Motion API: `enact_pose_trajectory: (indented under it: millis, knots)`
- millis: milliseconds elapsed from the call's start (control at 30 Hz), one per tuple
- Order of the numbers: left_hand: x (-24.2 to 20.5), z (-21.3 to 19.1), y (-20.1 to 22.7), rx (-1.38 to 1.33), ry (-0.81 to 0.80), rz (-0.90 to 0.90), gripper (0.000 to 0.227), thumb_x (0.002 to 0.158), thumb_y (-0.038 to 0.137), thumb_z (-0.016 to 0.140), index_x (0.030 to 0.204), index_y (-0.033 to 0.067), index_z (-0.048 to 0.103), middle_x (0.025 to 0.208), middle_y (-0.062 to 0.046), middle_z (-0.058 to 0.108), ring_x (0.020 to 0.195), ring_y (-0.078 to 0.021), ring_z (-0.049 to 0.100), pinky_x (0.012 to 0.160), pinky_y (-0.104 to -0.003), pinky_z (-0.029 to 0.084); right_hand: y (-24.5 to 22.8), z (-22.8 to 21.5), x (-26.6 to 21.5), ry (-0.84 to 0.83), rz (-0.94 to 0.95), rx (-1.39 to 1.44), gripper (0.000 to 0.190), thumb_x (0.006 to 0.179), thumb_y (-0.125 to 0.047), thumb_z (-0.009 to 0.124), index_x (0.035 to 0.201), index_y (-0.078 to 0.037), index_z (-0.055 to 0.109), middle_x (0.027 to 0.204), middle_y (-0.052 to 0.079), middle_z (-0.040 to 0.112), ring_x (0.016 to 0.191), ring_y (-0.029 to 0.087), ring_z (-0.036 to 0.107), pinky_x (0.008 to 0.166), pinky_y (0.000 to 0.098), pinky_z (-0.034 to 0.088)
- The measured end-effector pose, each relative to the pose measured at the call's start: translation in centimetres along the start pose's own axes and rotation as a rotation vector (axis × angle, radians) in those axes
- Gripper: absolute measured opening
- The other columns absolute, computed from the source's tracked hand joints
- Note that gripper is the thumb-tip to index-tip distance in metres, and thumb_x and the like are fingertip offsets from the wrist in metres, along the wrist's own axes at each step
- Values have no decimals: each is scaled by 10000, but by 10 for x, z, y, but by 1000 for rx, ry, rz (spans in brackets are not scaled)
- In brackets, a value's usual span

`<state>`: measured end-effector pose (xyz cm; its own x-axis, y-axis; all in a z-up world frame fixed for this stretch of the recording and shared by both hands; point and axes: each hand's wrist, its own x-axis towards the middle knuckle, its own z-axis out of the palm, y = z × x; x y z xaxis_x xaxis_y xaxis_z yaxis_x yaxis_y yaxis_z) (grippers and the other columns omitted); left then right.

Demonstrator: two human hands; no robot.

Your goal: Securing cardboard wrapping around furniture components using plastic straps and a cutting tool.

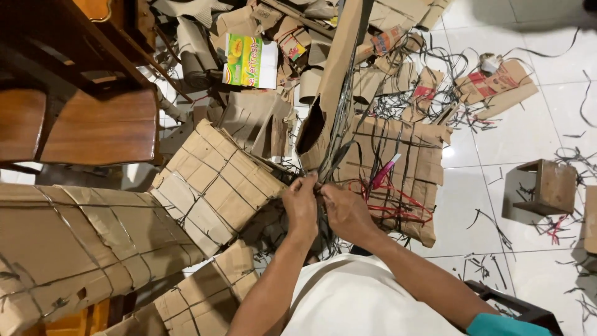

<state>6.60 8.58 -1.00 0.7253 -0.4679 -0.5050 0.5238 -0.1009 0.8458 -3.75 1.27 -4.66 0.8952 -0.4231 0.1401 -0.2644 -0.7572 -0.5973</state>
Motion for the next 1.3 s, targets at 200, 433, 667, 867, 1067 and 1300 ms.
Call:
enact_pose_trajectory:
  millis: [200, 433, 667, 867, 1067, 1300]
  knots:
    - [14, 7, -11, 85, 110, -188, 140, 930, 207, 644, 912, 72, 612, 618, 9, 394, 606, -109, 274, 610, -392, 319, -4, -26, 0, -6, 99, 208, 333, 1065, -188, 495, 780, -15, 512, 737, 174, 567, 595, 330, 581, 522, 364, 462]
    - [86, -33, -78, -1118, -1260, -881, 498, 1083, 418, 561, 647, 234, 409, 563, 106, 250, 527, -41, 104, 503, -281, 125, 3, -30, 19, -79, 166, 202, 194, 1036, -70, 467, 849, -33, 503, 797, 162, 539, 612, 255, 526, 555, 412, 385]
    - [8, -6, -13, -101, -187, -231, 165, 1069, 218, 551, 984, 77, 563, 581, 47, 262, 493, -78, 210, 515, -331, 250, 27, -6, 34, 49, 292, 653, 115, 1053, -114, 541, 1109, -92, 639, 856, 132, 645, 731, 262, 633, 605, 430, 521]
    - [-21, 11, -1, -125, 62, 25, 399, 1063, 198, 613, 1335, -90, 576, 899, -83, 484, 883, -151, 441, 816, -497, 364, -2, -27, 34, 309, 180, 537, 59, 979, -50, 648, 1035, -46, 633, 695, 153, 606, 547, 221, 550, 489, 354, 434]
    - [-28, 11, 2, -176, 34, 162, 259, 1052, 127, 622, 1249, -33, 671, 980, -130, 629, 1009, -169, 546, 937, -487, 455, -30, -51, 37, 313, 0, 413, 136, 976, -54, 654, 849, -5, 659, 581, 158, 577, 442, 189, 469, 398, 301, 366]
    - [-17, 4, -13, 123, 67, 299, 184, 1040, 88, 636, 1131, 1, 771, 883, -145, 758, 818, -171, 659, 786, -470, 549, -32, -47, 54, 485, -352, 362, 346, 916, 97, 645, 1152, -61, 447, 666, 159, 622, 457, 245, 513, 377, 330, 385]
